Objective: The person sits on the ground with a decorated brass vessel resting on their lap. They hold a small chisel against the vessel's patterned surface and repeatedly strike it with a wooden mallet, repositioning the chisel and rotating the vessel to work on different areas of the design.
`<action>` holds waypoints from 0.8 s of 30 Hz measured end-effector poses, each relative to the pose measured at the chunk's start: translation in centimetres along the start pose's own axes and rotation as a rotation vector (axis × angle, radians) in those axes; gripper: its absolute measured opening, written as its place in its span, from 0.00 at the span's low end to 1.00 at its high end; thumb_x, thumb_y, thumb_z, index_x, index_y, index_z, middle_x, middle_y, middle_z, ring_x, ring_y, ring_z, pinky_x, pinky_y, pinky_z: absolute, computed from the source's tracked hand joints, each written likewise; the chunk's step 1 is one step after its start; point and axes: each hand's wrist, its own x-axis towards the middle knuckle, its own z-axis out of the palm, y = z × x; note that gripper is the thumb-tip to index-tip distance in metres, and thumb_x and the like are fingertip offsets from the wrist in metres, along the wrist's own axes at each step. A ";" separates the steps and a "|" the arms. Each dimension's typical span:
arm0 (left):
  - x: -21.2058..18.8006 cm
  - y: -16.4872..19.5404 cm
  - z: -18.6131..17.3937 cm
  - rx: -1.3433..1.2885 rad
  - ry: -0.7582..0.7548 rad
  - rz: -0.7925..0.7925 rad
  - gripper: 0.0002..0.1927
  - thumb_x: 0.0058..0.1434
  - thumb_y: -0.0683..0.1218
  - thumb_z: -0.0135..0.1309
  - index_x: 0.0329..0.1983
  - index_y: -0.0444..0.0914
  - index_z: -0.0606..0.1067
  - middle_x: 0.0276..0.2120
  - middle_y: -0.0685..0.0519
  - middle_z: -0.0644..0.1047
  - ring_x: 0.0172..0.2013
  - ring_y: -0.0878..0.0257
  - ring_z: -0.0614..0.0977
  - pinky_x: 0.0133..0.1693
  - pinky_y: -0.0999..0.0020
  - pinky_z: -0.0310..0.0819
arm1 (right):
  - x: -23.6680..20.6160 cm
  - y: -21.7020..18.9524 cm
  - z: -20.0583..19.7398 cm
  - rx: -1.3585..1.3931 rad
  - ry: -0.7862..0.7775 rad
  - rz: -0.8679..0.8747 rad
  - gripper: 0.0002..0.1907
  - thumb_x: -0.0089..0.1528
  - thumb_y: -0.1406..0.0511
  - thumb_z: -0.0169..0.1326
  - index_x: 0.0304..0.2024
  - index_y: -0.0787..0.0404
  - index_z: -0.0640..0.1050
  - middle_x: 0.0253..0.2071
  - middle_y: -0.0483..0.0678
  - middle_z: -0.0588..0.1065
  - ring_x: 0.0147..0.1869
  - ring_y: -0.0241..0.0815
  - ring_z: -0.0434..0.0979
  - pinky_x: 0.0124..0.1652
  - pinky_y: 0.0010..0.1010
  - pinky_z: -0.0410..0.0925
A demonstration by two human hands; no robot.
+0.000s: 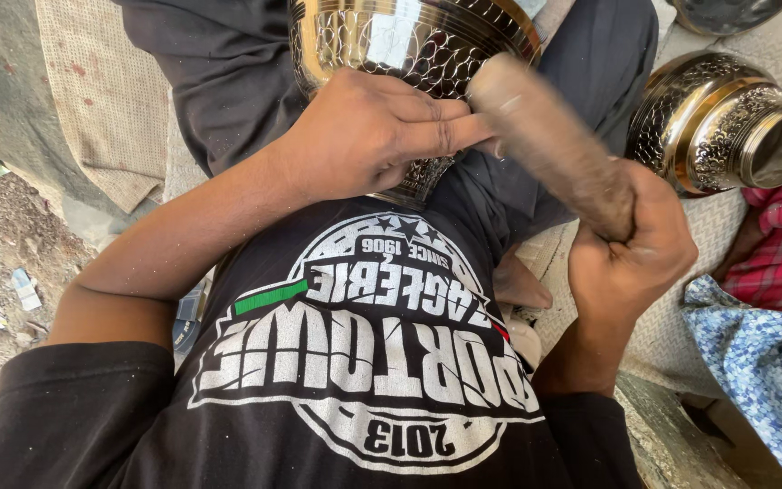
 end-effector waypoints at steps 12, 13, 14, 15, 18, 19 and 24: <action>-1.9 -0.5 -1.1 -0.014 0.048 0.000 0.36 0.56 0.36 0.57 0.70 0.48 0.70 0.51 0.60 0.83 0.42 0.63 0.86 0.43 0.69 0.81 | 1.4 -2.9 -0.2 0.264 -0.045 0.114 0.21 0.60 0.83 0.56 0.53 0.63 0.77 0.40 0.48 0.80 0.43 0.36 0.82 0.44 0.25 0.72; -2.1 -0.6 -1.1 0.023 0.055 0.009 0.36 0.55 0.37 0.58 0.69 0.49 0.70 0.51 0.58 0.83 0.42 0.62 0.86 0.43 0.69 0.81 | 1.5 -3.1 -0.2 0.261 -0.039 0.115 0.21 0.60 0.83 0.56 0.53 0.63 0.77 0.40 0.48 0.80 0.43 0.35 0.82 0.44 0.24 0.72; -2.2 -0.6 -1.2 -0.001 0.043 -0.005 0.36 0.57 0.37 0.59 0.70 0.49 0.71 0.49 0.58 0.83 0.40 0.62 0.85 0.41 0.68 0.80 | 1.5 -3.3 -0.2 0.464 -0.007 0.271 0.19 0.60 0.80 0.58 0.51 0.62 0.75 0.39 0.45 0.79 0.42 0.33 0.80 0.43 0.23 0.72; -2.5 -0.6 -1.3 -0.028 0.031 -0.021 0.35 0.59 0.37 0.60 0.71 0.49 0.71 0.48 0.59 0.84 0.38 0.62 0.85 0.40 0.68 0.80 | 1.5 -3.4 -0.4 0.666 0.021 0.430 0.18 0.59 0.78 0.60 0.50 0.62 0.74 0.38 0.43 0.78 0.41 0.31 0.78 0.43 0.22 0.72; -2.6 -0.8 -1.3 -0.043 0.075 -0.029 0.31 0.61 0.38 0.61 0.67 0.50 0.71 0.46 0.60 0.83 0.42 0.62 0.86 0.42 0.68 0.80 | 1.5 -3.3 -0.7 -0.191 -0.126 -0.110 0.23 0.52 0.84 0.60 0.48 0.68 0.78 0.39 0.56 0.80 0.41 0.43 0.81 0.43 0.32 0.69; -2.6 -0.9 -1.3 -0.038 0.100 -0.025 0.29 0.61 0.39 0.61 0.65 0.51 0.71 0.46 0.60 0.83 0.44 0.63 0.86 0.44 0.69 0.81 | 1.4 -3.1 -0.7 0.048 -0.119 0.011 0.21 0.57 0.83 0.61 0.51 0.68 0.77 0.41 0.54 0.80 0.43 0.40 0.81 0.45 0.29 0.71; -3.4 -1.0 -1.8 -0.024 0.056 -0.034 0.27 0.56 0.37 0.60 0.59 0.49 0.78 0.43 0.59 0.84 0.41 0.62 0.86 0.40 0.68 0.81 | 0.8 -2.9 -0.4 0.332 -0.099 0.160 0.15 0.68 0.80 0.63 0.54 0.70 0.74 0.44 0.51 0.80 0.47 0.37 0.81 0.50 0.26 0.74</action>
